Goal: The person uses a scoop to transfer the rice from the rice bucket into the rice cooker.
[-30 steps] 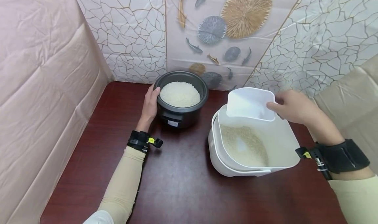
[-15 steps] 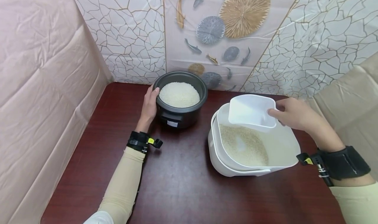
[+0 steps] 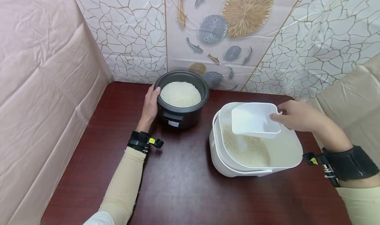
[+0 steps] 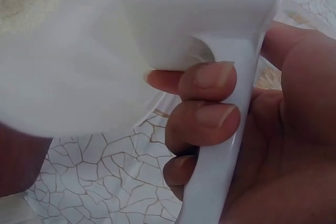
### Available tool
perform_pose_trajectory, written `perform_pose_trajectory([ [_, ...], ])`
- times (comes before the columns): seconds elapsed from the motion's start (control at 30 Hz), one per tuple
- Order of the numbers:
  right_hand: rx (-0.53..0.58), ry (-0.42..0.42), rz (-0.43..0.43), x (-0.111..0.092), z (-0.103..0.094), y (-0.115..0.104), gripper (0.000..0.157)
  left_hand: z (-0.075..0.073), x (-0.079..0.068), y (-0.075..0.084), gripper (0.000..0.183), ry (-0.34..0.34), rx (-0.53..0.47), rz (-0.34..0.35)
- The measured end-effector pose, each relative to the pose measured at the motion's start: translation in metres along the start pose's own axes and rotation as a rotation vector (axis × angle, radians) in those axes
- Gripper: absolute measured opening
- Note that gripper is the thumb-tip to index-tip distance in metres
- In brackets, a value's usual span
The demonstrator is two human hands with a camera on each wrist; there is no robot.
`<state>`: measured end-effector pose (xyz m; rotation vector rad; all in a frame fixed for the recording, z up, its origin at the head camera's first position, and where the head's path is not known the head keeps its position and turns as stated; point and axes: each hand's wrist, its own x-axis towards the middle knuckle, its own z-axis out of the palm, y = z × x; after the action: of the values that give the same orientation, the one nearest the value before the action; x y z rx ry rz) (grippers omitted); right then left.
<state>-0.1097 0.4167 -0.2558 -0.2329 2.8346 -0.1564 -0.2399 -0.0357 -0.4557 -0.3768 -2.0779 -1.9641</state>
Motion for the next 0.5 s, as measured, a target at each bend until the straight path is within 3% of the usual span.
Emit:
perform_pose_trajectory([
  [0.3,-0.027,-0.125,-0.034,0.006,0.009,-0.006,0.036,0.001,0.000,0.006,0.056,-0.026,-0.028,-0.012],
  [0.5,-0.095,-0.205,-0.032,0.019,0.011,-0.018,0.035,-0.005,-0.013,0.034,0.056,-0.045,-0.026,-0.057],
])
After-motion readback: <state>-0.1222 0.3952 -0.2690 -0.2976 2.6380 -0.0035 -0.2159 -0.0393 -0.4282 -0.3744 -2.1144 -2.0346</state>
